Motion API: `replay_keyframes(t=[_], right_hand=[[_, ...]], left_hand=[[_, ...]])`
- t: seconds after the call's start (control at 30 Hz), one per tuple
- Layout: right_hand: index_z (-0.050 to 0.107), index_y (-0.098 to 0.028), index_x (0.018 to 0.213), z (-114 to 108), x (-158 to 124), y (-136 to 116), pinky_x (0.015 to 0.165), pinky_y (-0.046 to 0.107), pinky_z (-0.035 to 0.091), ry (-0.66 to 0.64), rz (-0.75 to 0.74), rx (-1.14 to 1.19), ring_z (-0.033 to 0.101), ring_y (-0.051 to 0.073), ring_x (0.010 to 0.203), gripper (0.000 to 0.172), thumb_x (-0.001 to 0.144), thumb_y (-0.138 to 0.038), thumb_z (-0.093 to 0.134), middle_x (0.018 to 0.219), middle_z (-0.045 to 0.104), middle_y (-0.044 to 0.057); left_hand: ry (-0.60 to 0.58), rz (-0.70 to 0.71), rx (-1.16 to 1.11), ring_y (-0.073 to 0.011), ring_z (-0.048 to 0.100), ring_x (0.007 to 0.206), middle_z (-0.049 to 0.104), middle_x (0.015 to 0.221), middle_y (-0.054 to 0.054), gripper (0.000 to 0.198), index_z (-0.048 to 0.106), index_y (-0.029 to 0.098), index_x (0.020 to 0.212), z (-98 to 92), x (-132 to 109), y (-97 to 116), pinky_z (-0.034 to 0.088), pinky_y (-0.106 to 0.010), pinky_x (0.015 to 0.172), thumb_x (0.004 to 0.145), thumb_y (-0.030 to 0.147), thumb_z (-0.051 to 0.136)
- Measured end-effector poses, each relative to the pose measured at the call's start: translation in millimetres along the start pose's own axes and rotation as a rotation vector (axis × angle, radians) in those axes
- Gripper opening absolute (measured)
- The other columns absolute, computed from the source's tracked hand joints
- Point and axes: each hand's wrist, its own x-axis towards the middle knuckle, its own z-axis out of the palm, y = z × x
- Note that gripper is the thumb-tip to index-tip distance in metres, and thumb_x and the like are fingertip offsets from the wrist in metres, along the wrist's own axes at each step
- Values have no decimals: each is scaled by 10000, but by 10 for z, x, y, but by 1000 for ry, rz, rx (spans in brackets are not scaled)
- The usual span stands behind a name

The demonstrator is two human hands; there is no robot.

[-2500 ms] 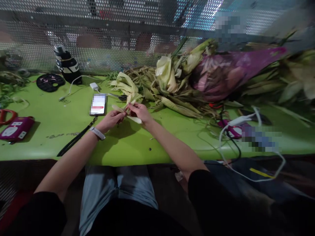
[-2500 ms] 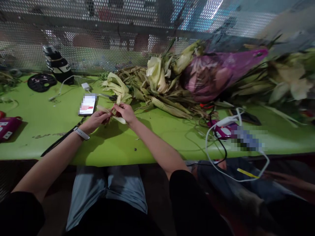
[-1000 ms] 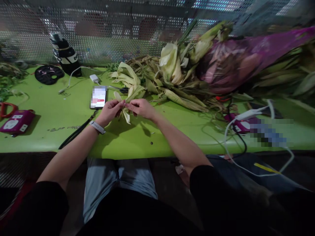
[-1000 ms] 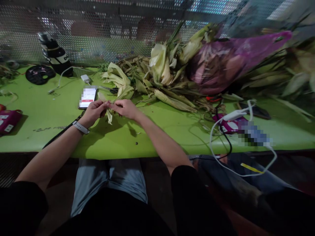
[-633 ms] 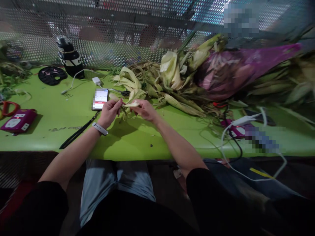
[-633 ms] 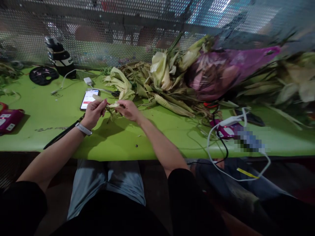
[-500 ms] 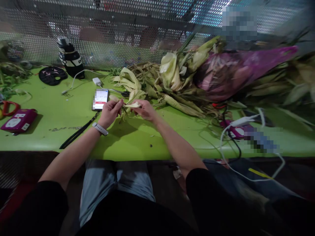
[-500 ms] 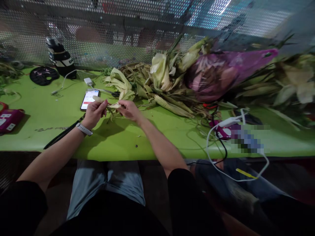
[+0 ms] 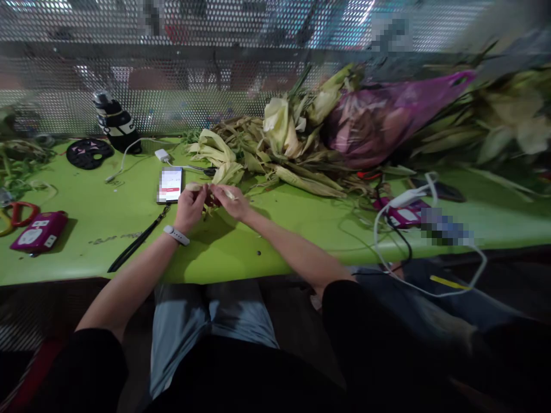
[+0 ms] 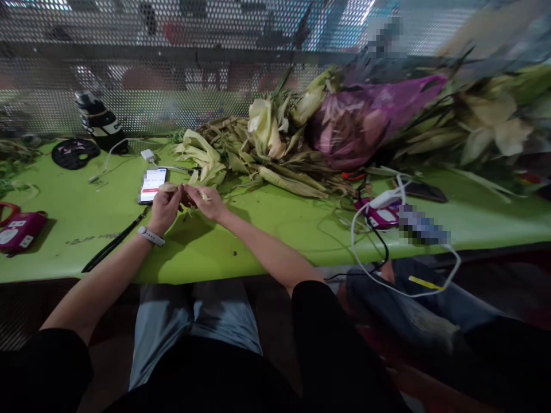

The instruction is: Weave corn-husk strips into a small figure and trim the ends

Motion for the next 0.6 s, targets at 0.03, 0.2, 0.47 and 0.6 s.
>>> replay_keyframes(t=[0.03,0.2,0.47,0.6], right_hand=[[540,-199,722,27,11,0,641,278,405,31,3,8,506,142,663,522,926,-640,348,695,565,12],[511,-202,757,137,67,77,733,301,438,86,-32,-34,525,159,731,493,917,-646,367,759,575,29],[489,-212,777,271,165,77,787,331,487,151,51,67,547,175,775,324,939,-473,387,805,592,37],[478,-222,729,297,247,68,769,325,481,180,87,87,535,174,747,317,907,-478,422,759,578,21]], left_hand=[[-14,-8,-3,-92,586,534,631,649,-26,318,584,158,774,5,2,-13,452,-204,483,888,455,593],[21,-48,-9,-78,518,515,555,606,9,326,534,174,708,8,26,-111,431,-201,492,867,445,624],[220,-139,-249,-69,517,597,529,669,36,312,500,177,717,43,89,-143,456,-191,577,836,422,651],[162,-246,-331,-65,505,545,545,647,36,271,529,172,760,35,209,-72,422,-189,517,844,401,646]])
